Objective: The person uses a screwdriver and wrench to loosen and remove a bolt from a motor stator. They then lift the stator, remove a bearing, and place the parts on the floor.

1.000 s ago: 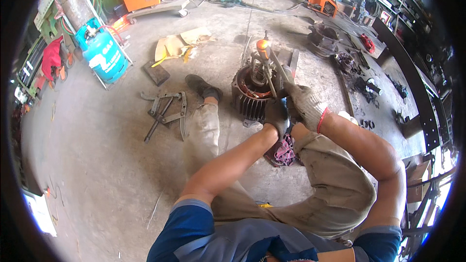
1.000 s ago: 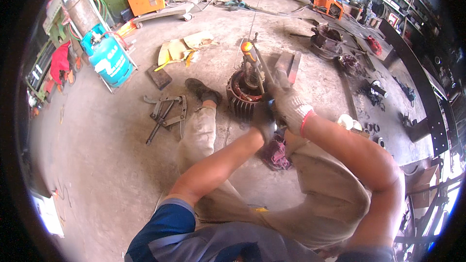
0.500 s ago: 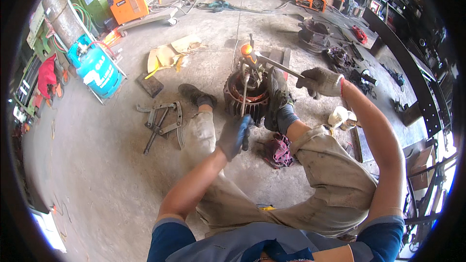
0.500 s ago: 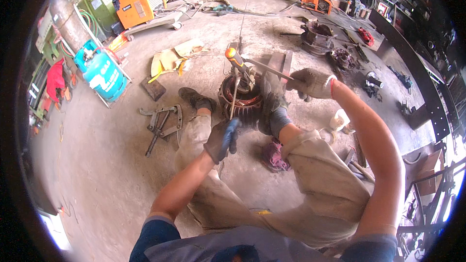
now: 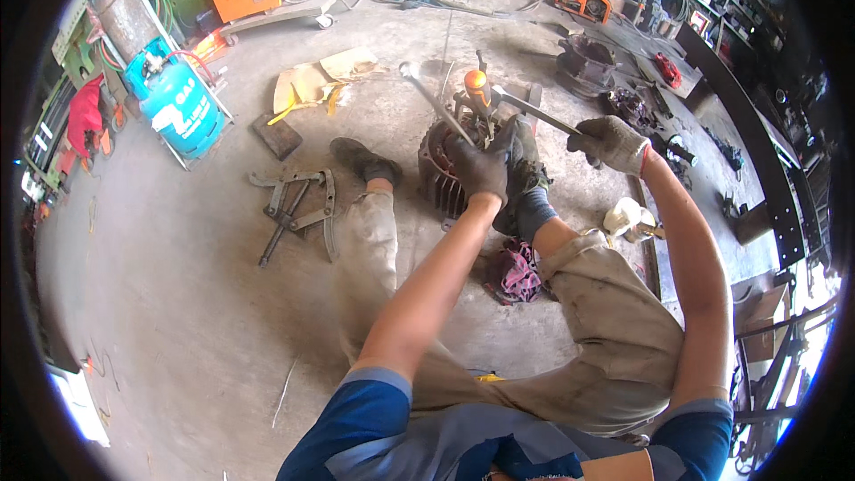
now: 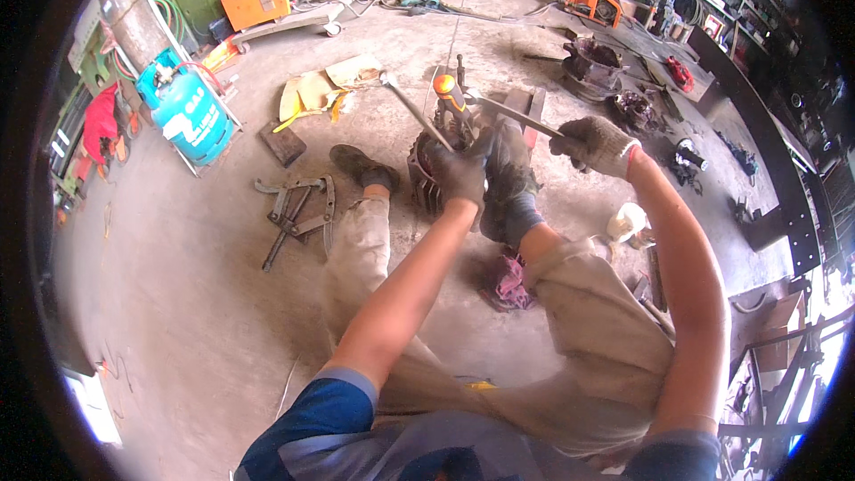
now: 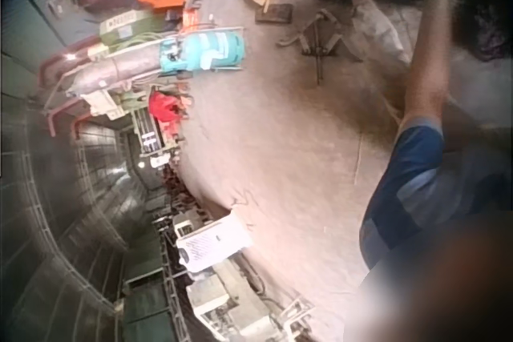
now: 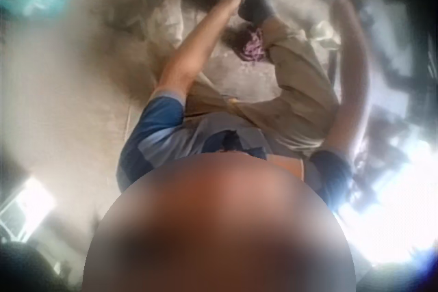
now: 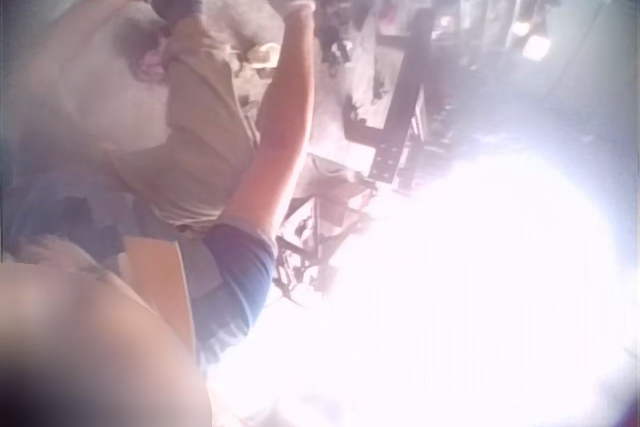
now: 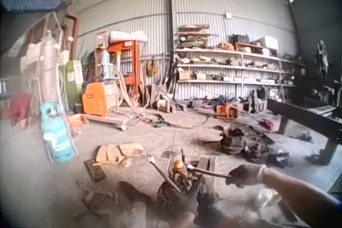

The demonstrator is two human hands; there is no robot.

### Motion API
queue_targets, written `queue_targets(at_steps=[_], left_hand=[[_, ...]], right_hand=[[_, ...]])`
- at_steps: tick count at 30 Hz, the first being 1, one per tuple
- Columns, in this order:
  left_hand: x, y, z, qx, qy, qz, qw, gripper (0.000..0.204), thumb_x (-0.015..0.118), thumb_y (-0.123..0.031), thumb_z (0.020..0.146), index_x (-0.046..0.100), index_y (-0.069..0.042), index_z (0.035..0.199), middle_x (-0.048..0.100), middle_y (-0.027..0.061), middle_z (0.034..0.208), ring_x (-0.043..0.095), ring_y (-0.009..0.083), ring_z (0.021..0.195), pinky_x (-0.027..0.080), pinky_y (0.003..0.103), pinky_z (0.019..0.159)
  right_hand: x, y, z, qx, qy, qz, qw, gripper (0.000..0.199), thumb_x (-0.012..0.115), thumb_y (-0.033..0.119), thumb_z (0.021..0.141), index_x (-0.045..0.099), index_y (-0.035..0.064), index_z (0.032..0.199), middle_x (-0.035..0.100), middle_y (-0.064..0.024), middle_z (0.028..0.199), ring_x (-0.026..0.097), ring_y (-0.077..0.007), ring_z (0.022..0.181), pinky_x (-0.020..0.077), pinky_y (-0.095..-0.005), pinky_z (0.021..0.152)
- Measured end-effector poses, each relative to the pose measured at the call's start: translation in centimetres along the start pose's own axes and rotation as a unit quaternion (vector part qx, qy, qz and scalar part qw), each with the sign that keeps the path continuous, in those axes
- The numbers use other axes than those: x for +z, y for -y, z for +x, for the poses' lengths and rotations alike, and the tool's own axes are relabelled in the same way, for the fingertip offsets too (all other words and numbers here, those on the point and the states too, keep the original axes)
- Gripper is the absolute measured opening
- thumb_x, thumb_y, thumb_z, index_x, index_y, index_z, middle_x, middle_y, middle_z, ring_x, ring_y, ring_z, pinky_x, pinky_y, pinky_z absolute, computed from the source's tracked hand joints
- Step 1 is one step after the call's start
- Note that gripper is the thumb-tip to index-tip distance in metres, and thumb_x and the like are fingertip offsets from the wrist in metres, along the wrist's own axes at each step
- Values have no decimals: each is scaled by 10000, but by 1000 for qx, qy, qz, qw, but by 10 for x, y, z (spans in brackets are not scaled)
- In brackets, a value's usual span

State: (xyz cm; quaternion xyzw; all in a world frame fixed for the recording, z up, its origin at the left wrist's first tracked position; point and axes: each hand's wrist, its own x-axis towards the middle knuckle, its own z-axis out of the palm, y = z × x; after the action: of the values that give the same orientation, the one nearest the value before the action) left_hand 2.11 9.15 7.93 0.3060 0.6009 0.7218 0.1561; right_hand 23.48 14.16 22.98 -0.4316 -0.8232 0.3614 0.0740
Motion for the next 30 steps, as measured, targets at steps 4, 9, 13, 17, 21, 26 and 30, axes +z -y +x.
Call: queue_targets(at_steps=[4,9,13,17,21,26,30], left_hand=[[29,-13,13,-33,-73,82,993,790,893,-506,693,563,78,1111,653,258,1056,644,396,994,489,452,888],[36,-21,23,-58,-107,122,985,738,860,-493,709,582,93,1061,674,278,1020,666,410,974,506,460,851],[33,-16,25,-53,-88,138,985,567,868,-370,719,620,84,950,702,243,909,690,395,869,520,468,791],[14,-14,28,-37,-13,59,997,519,878,-342,710,634,69,914,716,215,916,699,332,846,522,435,764],[-11,-13,35,1,20,81,997,533,887,-340,722,603,49,948,703,158,823,665,292,741,523,427,736],[-28,-5,49,-116,159,-106,975,379,846,-294,826,558,-57,895,629,26,734,527,78,514,407,259,424],[-31,6,62,-136,175,-95,971,383,848,-294,823,553,-63,904,611,14,697,510,87,477,395,263,398]], right_hand=[[-2,3,1,4,-59,-104,993,282,652,290,990,722,18,1013,658,-4,706,536,-89,560,468,-287,548],[15,3,-3,18,-24,71,997,302,648,315,988,735,29,954,611,-8,627,555,-86,531,462,-283,514],[23,2,1,12,-17,93,995,297,649,323,986,735,39,963,617,-12,649,562,-85,548,472,-277,525],[35,1,13,-39,-31,86,995,314,645,343,993,720,40,961,598,-13,649,555,-90,562,464,-283,532],[45,-2,23,-90,-96,-67,989,357,620,380,1003,699,35,955,570,-30,647,539,-114,579,453,-324,563],[44,4,30,-115,-140,-169,969,366,603,397,1002,700,46,971,593,-43,655,562,-123,592,458,-336,582],[51,17,29,-40,-89,-36,995,369,598,385,1004,712,34,996,607,-39,646,581,-110,597,465,-315,565]])
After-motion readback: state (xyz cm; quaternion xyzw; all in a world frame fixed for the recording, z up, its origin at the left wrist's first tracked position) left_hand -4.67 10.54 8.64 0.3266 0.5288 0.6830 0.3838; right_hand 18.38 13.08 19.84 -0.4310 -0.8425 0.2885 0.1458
